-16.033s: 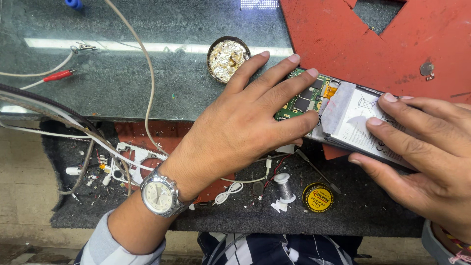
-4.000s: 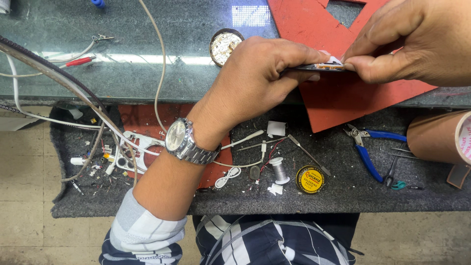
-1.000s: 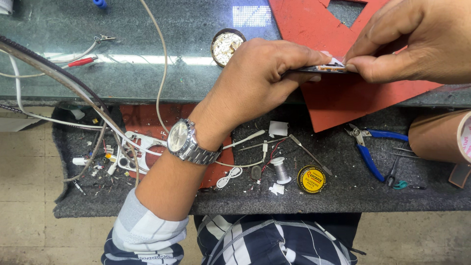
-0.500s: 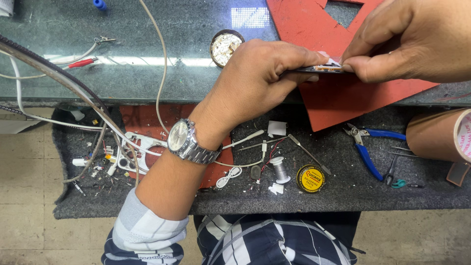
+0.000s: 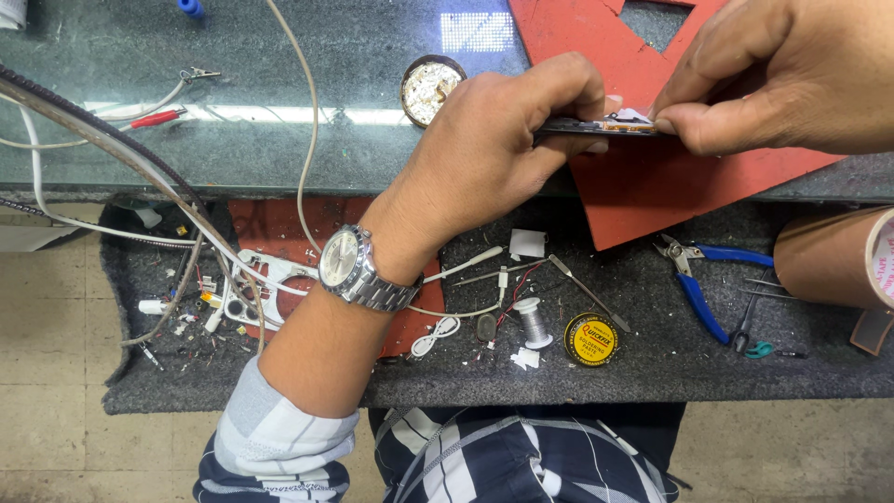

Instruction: The person removes a battery from a disassembled smartphone, peels off a protective film, and reinserts the battery. They then connect a charging cable to the battery, remove it again, and use a soldering iron on the battery connector.

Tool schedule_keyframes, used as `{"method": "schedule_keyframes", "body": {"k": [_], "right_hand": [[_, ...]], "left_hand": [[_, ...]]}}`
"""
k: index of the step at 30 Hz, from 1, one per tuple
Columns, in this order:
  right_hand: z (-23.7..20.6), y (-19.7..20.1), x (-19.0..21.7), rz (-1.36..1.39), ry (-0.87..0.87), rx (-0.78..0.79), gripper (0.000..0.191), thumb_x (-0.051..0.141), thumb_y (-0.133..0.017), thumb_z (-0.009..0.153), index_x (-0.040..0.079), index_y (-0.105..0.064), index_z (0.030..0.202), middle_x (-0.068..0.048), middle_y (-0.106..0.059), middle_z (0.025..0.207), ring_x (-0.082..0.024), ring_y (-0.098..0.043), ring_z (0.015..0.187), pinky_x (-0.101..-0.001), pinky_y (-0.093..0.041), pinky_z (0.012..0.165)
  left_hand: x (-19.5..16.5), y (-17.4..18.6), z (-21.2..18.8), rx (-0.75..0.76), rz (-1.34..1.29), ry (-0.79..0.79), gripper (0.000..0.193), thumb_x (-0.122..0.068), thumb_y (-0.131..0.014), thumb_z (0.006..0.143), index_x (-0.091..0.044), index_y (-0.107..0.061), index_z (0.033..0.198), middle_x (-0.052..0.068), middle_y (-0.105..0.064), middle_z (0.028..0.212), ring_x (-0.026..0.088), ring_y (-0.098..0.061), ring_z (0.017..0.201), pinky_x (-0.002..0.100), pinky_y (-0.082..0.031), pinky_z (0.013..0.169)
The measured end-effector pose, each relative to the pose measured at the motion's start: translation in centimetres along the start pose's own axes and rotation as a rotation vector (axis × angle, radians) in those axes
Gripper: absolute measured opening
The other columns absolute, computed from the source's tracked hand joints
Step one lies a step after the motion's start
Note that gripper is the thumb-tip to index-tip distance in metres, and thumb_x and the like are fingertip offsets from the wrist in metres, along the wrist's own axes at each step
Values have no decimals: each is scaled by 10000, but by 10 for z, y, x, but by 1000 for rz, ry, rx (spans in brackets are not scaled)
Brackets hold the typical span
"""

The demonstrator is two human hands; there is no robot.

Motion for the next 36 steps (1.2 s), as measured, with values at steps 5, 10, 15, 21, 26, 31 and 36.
{"method": "schedule_keyframes", "body": {"k": [5, 10, 15, 21, 26, 31, 36], "right_hand": [[-1, -1, 7, -9, -44, 3, 163, 123, -803, 839, 38, -840, 973, -98, -762, 898, -182, -732, 796, -312, -633, 735], [0, 2, 6, 20, -62, 20, 157, 117, -790, 825, 32, -833, 950, -96, -766, 911, -182, -737, 799, -308, -635, 746], [1, 0, -2, 45, -35, 16, 156, 117, -798, 839, 29, -843, 960, -102, -761, 898, -186, -734, 767, -307, -647, 707], [1, -1, -2, 26, -6, 12, 152, 121, -798, 844, 37, -847, 961, -96, -764, 901, -176, -735, 778, -303, -645, 715], [2, 0, 5, -42, -94, 48, 183, 157, -793, 855, 49, -842, 994, -83, -769, 928, -174, -737, 804, -304, -639, 740], [2, 1, 11, -75, -127, 59, 194, 182, -790, 867, 54, -842, 1003, -80, -768, 927, -174, -737, 805, -306, -641, 736], [2, 0, 11, -85, -150, 55, 194, 183, -789, 875, 47, -836, 1005, -84, -767, 932, -173, -739, 810, -301, -642, 745]], "left_hand": [[1, 0, -1, 5, 0, 10, 276, -81, -808, 947, -69, -602, 1130, 79, -769, 1042, 244, -787, 1006, 325, -615, 824], [1, 0, -1, -5, 1, -7, 269, -57, -791, 945, -72, -607, 1141, 79, -771, 1079, 244, -786, 1047, 321, -623, 857], [1, 0, -1, 5, -19, 3, 276, -83, -808, 951, -64, -605, 1137, 84, -765, 1064, 244, -785, 1021, 321, -618, 838], [1, 0, -1, 10, -6, 19, 277, -75, -815, 940, -60, -609, 1125, 87, -763, 1034, 247, -785, 995, 327, -609, 818], [1, 0, 0, -9, -26, -9, 284, -56, -809, 939, -64, -604, 1135, 79, -765, 1064, 240, -785, 1040, 319, -618, 853], [2, -1, 0, -7, -26, 0, 284, -47, -808, 930, -64, -607, 1129, 80, -765, 1049, 238, -787, 1022, 320, -617, 842], [3, -1, 0, -6, -14, 12, 280, -58, -811, 925, -67, -612, 1121, 79, -767, 1032, 241, -787, 995, 325, -610, 815]]}}
Point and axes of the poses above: each hand's wrist, its own z-axis towards the middle knuckle, its own y-axis out of the back of the hand, x = y × z, the point moved 2 cm from there along z, towards the middle knuckle
